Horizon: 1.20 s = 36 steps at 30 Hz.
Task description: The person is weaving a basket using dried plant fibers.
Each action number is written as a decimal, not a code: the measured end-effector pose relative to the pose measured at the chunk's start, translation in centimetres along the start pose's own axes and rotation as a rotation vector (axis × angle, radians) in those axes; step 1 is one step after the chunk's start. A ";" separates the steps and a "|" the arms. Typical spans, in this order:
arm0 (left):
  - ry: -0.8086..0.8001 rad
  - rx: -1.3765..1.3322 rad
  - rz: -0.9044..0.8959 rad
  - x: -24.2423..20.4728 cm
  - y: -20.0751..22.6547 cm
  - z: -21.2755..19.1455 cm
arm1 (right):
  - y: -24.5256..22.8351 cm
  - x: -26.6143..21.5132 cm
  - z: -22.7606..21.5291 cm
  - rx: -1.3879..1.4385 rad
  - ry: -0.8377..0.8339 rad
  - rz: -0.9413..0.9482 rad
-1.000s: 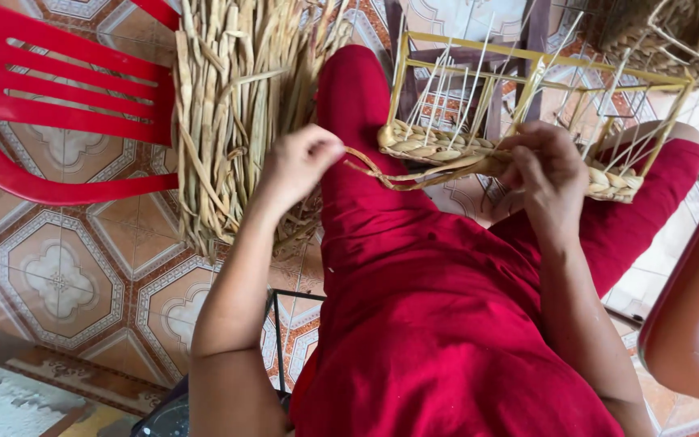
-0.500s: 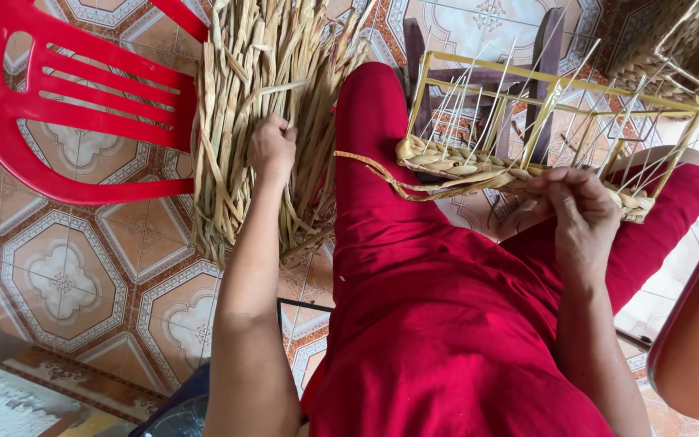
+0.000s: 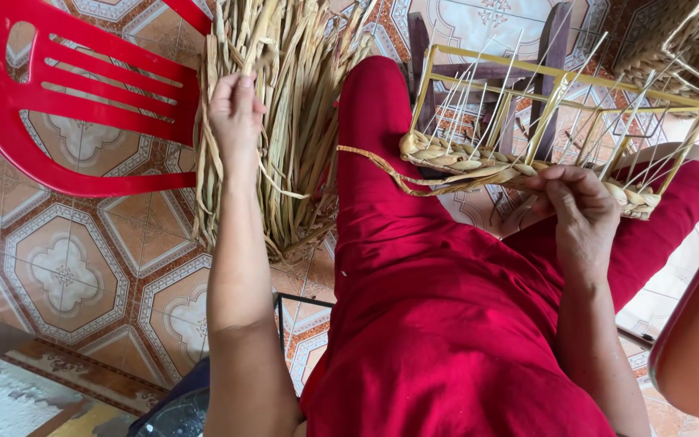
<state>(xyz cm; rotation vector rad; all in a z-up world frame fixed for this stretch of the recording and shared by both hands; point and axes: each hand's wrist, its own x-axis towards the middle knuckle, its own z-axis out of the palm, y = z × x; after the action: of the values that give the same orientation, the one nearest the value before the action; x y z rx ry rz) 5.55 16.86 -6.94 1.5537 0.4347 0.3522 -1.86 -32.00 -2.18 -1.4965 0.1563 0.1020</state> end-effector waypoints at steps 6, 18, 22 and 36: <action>0.111 0.816 -0.125 0.8 -7.1 -0.2 | -0.2 0.0 0.2 -0.034 -0.010 0.019; -0.015 0.575 -0.394 -0.1 -2.5 -0.6 | 0.4 0.2 0.0 -0.021 -0.024 0.034; -0.217 0.167 -0.323 -0.6 0.1 -0.9 | -0.3 0.3 0.9 -0.042 -0.021 0.036; -1.037 0.174 -0.117 -19.7 4.0 10.3 | -3.9 1.0 8.5 0.204 -0.459 0.261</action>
<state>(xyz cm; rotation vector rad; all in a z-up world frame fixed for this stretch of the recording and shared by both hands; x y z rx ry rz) -6.51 -1.63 -2.40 1.6473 -0.2675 -0.5960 0.10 -23.83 2.09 -1.2092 -0.0107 0.6162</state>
